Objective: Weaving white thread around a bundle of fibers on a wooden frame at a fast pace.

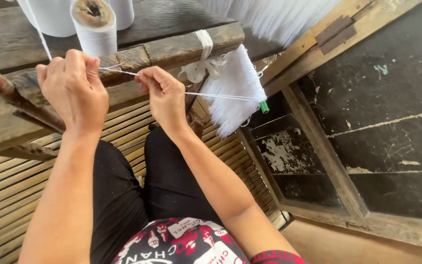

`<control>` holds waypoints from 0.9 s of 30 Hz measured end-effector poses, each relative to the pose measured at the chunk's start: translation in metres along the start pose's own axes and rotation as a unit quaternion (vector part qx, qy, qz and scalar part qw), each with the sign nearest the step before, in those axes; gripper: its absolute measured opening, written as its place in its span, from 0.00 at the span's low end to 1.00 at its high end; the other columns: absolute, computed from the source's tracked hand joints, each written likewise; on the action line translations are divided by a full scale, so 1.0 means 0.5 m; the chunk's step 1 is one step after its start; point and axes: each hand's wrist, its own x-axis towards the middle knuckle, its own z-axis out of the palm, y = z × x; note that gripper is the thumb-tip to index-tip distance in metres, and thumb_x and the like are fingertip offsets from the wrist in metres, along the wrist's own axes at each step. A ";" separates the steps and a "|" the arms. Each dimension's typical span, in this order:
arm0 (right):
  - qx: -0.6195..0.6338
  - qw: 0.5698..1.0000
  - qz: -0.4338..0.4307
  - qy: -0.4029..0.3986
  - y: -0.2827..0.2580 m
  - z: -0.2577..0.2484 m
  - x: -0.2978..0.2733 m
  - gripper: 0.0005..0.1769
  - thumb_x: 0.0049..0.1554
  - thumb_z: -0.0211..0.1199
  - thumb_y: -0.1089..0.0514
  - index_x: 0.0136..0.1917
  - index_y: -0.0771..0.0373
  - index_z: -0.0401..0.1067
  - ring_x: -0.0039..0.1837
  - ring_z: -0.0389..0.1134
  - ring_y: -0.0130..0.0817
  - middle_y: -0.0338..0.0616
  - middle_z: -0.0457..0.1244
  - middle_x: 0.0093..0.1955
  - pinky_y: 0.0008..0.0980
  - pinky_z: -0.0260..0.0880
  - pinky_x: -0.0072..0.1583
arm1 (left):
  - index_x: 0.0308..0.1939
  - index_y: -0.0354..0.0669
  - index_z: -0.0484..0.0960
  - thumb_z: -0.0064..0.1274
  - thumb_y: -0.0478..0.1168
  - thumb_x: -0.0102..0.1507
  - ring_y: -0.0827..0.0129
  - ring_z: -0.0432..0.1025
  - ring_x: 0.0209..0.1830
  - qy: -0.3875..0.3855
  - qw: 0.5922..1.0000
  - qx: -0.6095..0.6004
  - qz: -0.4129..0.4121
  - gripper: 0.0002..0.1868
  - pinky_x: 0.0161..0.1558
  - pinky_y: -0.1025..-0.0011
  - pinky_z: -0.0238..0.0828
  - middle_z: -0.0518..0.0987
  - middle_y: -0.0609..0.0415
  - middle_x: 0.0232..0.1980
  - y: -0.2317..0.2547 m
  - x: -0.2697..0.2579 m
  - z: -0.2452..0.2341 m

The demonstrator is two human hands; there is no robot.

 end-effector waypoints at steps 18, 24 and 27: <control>0.468 0.865 0.175 0.048 -0.053 -0.002 -0.107 0.06 0.60 0.69 0.62 0.52 0.62 0.79 0.52 0.70 0.30 0.40 0.70 0.53 0.26 0.73 0.55 | 0.34 0.40 0.70 0.44 0.35 0.75 0.61 0.61 0.34 0.078 0.962 -0.255 -0.058 0.13 0.51 0.58 0.48 0.72 0.53 0.34 0.235 -0.025 -0.124; 0.321 0.899 0.228 0.191 0.021 -0.182 -0.213 0.05 0.63 0.61 0.63 0.45 0.62 0.77 0.45 0.68 0.33 0.42 0.67 0.44 0.29 0.69 0.51 | 0.34 0.47 0.77 0.60 0.34 0.65 0.57 0.68 0.34 0.004 0.969 -0.230 0.085 0.08 0.46 0.61 0.52 0.69 0.55 0.31 0.209 -0.115 -0.093; 0.237 0.881 0.202 0.356 0.123 -0.400 -0.245 0.09 0.58 0.65 0.69 0.44 0.55 0.71 0.34 0.64 0.25 0.35 0.64 0.38 0.22 0.66 0.36 | 0.33 0.46 0.78 0.57 0.32 0.71 0.53 0.66 0.33 0.013 0.989 -0.143 0.041 0.11 0.49 0.59 0.50 0.71 0.53 0.31 0.083 -0.139 -0.102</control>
